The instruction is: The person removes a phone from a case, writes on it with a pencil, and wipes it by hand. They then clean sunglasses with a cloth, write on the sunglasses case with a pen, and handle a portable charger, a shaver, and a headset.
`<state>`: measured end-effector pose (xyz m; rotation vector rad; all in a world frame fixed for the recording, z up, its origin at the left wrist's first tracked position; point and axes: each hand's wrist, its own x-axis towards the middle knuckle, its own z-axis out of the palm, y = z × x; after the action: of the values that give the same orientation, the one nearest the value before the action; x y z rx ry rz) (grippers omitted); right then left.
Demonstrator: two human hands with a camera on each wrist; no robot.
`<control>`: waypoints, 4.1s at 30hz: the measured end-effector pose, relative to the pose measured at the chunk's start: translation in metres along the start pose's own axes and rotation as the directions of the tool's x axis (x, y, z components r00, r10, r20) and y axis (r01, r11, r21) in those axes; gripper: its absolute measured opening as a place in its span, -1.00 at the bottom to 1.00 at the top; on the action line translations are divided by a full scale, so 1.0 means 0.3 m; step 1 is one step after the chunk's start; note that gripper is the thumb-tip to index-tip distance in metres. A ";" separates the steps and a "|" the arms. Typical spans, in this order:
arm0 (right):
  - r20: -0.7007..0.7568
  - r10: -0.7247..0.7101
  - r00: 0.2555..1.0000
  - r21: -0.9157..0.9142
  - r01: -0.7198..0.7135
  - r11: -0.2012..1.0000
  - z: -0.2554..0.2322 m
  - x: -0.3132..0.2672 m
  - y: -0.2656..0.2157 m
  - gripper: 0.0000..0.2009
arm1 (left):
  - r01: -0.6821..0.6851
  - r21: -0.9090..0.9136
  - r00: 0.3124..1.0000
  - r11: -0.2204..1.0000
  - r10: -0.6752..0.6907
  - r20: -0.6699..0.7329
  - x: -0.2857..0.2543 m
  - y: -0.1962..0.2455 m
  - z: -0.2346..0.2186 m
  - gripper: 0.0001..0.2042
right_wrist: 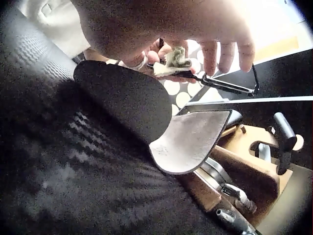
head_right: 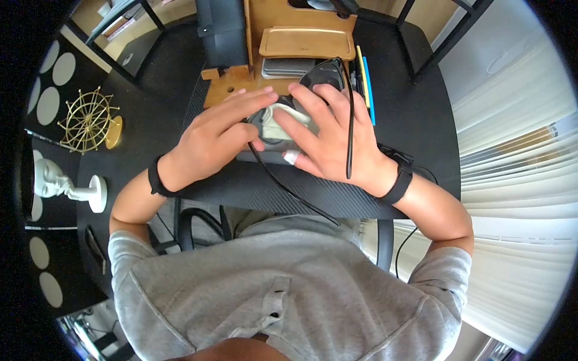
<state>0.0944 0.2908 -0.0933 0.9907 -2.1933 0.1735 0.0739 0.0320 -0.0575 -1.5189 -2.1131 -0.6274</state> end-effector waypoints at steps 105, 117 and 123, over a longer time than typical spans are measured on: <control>0.003 -0.077 0.997 -0.041 0.077 0.996 -0.049 0.034 -0.006 -0.55 | -0.026 -0.181 0.998 0.983 0.014 -0.069 -0.027 -0.037 0.039 -0.80; 0.101 -0.168 0.981 -0.048 0.173 0.984 -0.040 0.029 0.010 -0.72 | 0.040 -0.267 0.998 0.963 -0.052 -0.036 -0.032 -0.036 0.052 -0.81; 0.080 -0.205 0.976 0.095 0.197 0.976 -0.028 0.032 0.022 -0.80 | 0.005 -0.265 0.999 0.964 -0.015 -0.037 -0.022 -0.039 0.050 -0.80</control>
<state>0.0900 0.2929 -0.0796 1.2840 -2.1640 0.1327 0.0630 0.0326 -0.0745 -1.6198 -2.0733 -0.9692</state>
